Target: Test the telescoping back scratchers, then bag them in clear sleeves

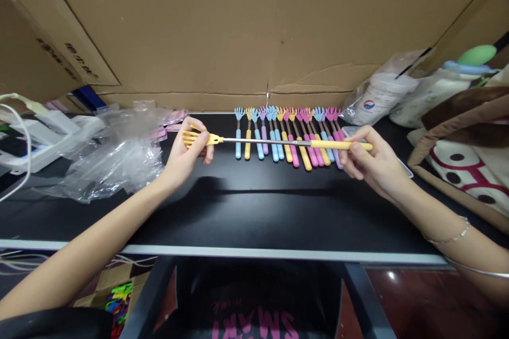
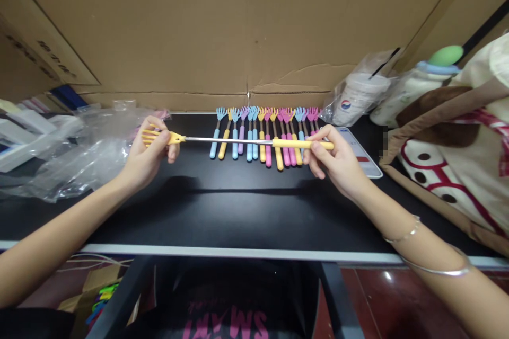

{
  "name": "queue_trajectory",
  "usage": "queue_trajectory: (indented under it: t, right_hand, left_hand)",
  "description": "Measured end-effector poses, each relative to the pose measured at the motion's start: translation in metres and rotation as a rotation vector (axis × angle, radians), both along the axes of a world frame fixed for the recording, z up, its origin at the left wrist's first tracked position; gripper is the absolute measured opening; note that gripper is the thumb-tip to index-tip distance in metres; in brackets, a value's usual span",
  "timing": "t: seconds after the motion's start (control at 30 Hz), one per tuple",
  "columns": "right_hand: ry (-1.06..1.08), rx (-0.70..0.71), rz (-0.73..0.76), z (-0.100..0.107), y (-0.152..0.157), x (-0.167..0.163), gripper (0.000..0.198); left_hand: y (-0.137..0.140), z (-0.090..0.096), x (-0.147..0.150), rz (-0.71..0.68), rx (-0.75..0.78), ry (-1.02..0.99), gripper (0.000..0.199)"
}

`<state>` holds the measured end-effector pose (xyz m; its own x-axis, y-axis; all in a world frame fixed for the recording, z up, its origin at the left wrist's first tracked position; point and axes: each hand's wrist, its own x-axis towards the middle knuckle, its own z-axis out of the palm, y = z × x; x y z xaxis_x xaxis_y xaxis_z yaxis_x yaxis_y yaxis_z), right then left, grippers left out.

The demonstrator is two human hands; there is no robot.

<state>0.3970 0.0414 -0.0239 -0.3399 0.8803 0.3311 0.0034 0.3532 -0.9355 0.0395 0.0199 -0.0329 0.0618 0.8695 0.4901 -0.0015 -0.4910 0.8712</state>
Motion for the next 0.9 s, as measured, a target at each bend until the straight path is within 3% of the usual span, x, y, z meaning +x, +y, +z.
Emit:
queue_trajectory:
  t: [0.23, 0.47, 0.9]
  right_hand:
    - [-0.146, -0.005, 0.085, -0.003, -0.005, -0.007, 0.025]
    - [-0.277, 0.026, 0.226, -0.004, -0.011, -0.020, 0.026]
    - [-0.259, 0.042, 0.059, 0.001, -0.006, -0.016, 0.025]
  left_hand:
    - [-0.008, 0.001, 0.020, -0.093, -0.122, 0.045, 0.036]
    - [-0.011, -0.005, 0.041, -0.337, -0.212, 0.204, 0.036]
    - [-0.008, -0.002, 0.031, -0.186, -0.184, 0.268, 0.024]
